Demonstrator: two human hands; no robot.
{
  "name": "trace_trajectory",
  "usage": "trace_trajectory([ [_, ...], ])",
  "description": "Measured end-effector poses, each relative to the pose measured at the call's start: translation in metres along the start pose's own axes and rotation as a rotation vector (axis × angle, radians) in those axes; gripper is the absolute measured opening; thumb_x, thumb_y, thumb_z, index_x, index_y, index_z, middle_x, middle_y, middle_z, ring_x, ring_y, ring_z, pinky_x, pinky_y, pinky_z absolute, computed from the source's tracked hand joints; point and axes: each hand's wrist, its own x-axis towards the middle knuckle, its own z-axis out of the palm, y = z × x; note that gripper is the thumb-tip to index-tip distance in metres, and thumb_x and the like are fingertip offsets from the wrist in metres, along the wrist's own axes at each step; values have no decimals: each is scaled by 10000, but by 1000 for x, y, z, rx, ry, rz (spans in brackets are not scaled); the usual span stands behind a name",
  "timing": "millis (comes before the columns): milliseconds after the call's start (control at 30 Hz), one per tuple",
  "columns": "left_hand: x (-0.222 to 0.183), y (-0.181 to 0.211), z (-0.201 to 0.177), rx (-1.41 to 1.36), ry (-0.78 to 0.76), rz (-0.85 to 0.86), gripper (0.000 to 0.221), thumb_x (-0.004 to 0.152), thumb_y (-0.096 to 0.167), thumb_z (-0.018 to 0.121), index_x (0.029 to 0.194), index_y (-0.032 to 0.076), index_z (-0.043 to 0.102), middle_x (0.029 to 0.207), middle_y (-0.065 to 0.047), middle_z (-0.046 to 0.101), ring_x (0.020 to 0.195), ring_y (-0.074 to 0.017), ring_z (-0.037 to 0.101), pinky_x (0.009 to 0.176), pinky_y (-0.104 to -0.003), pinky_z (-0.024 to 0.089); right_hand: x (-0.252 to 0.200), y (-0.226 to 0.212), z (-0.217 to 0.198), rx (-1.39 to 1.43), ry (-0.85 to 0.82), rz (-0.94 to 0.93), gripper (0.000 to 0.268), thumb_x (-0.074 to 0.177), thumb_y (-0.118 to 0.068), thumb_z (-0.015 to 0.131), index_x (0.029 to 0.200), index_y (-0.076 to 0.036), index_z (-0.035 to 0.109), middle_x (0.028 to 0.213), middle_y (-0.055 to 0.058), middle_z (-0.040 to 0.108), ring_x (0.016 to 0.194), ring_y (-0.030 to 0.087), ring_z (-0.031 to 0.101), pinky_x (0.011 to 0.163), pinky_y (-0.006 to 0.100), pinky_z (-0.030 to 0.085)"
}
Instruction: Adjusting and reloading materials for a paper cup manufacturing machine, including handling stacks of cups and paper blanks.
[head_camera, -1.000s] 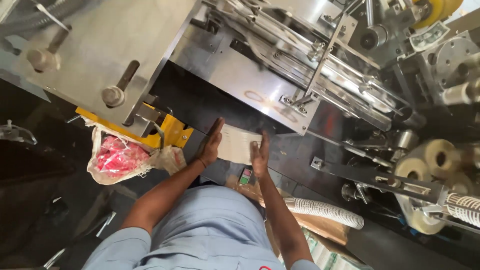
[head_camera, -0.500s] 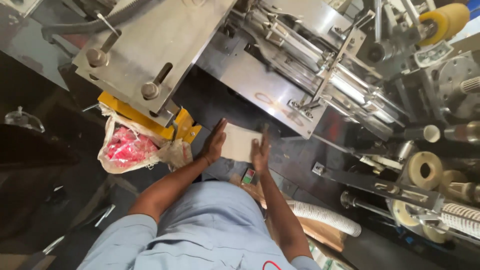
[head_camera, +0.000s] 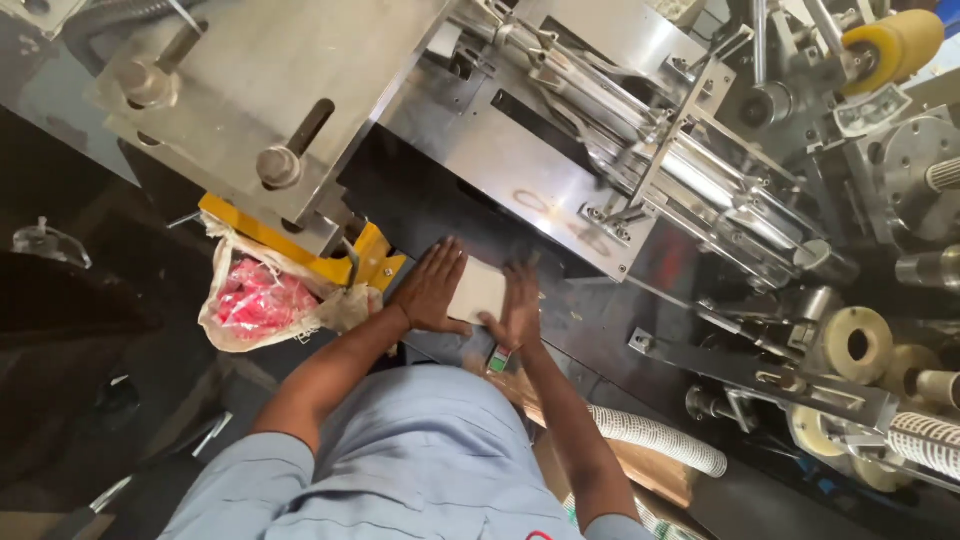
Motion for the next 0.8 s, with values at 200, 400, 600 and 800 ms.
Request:
trace_trajectory([
  [200,4,-26,54,71,48,59,1207,794,769,661,1514,-134,309,1553,-307,368,1473,-437,309,1233,-552,200,1,27,-6,-139,-418,-107,1192,664,-529,846,1490,142,309,1479,353,391,1340,494,403,1149,565,350],
  [400,5,-10,39,115,-18,4,1176,656,609,749,1495,-91,315,1479,-259,445,1367,-404,433,1159,-517,302,21,3,-26,-228,-699,65,1288,627,-430,908,1532,117,173,1449,334,391,1330,482,403,1147,553,321],
  [600,-13,-6,28,-403,207,-89,974,663,382,834,1427,-48,407,1419,-285,473,1330,-458,450,1136,-503,363,46,-10,-77,28,-595,48,1211,625,-279,838,1631,-15,218,1443,221,522,1315,430,525,1152,465,423],
  [800,-36,6,54,-302,227,-171,921,690,294,822,1428,-53,393,1418,-285,485,1342,-456,453,1143,-499,361,52,-39,-79,-313,-677,-113,1216,525,-254,911,1519,31,270,1410,314,451,1259,500,445,1060,518,402],
])
